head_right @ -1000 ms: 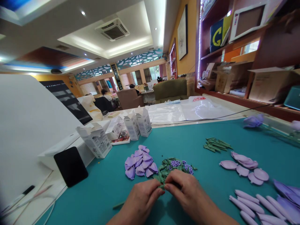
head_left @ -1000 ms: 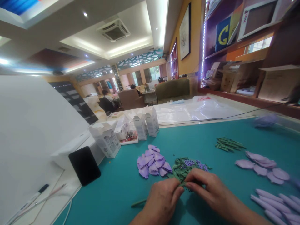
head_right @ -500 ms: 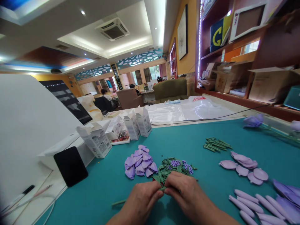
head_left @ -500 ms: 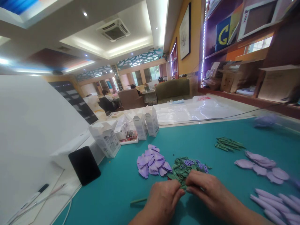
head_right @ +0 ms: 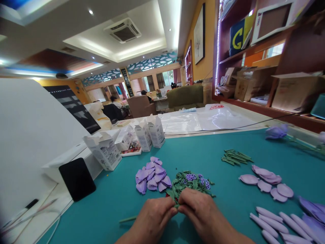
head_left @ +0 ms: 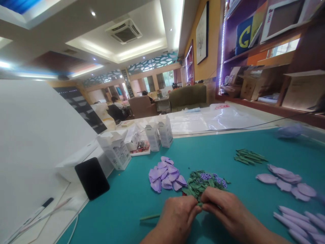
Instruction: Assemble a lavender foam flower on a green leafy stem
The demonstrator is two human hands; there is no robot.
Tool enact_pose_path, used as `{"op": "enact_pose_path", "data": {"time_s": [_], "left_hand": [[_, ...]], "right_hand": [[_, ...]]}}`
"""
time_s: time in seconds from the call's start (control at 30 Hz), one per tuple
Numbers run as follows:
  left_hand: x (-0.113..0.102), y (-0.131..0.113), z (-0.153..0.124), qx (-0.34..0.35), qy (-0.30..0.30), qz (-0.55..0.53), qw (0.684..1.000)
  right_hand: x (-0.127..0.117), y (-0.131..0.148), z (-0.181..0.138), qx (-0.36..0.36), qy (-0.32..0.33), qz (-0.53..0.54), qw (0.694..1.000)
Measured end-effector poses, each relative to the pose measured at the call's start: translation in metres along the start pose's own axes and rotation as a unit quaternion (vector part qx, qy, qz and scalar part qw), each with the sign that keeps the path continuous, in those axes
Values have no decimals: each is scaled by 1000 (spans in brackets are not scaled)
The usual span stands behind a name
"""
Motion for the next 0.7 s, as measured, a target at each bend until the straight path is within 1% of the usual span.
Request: {"op": "enact_pose_path", "data": {"time_s": [0.1,0.17,0.3,0.57,0.7], "left_hand": [[2,0,0,2,8,54,999],[3,-1,0,2,12,62,998],[2,-3,0,-6,18,42,999],[-6,-7,-2,-36,24,-14,999],[-9,-7,-2,-36,11,-32,999]], "right_hand": [[-2,4,1,3,12,1,1000],[-3,5,2,5,15,2,1000],[0,1,0,16,28,19,999],[-4,-6,1,41,7,43,998],[-5,-5,-1,30,0,45,999]]}}
Point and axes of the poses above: each hand's wrist, its own z-axis towards the middle knuckle, its own x-axis out of the palm, y = z × x, the point moved 7 cm from there along z, towards the middle knuckle
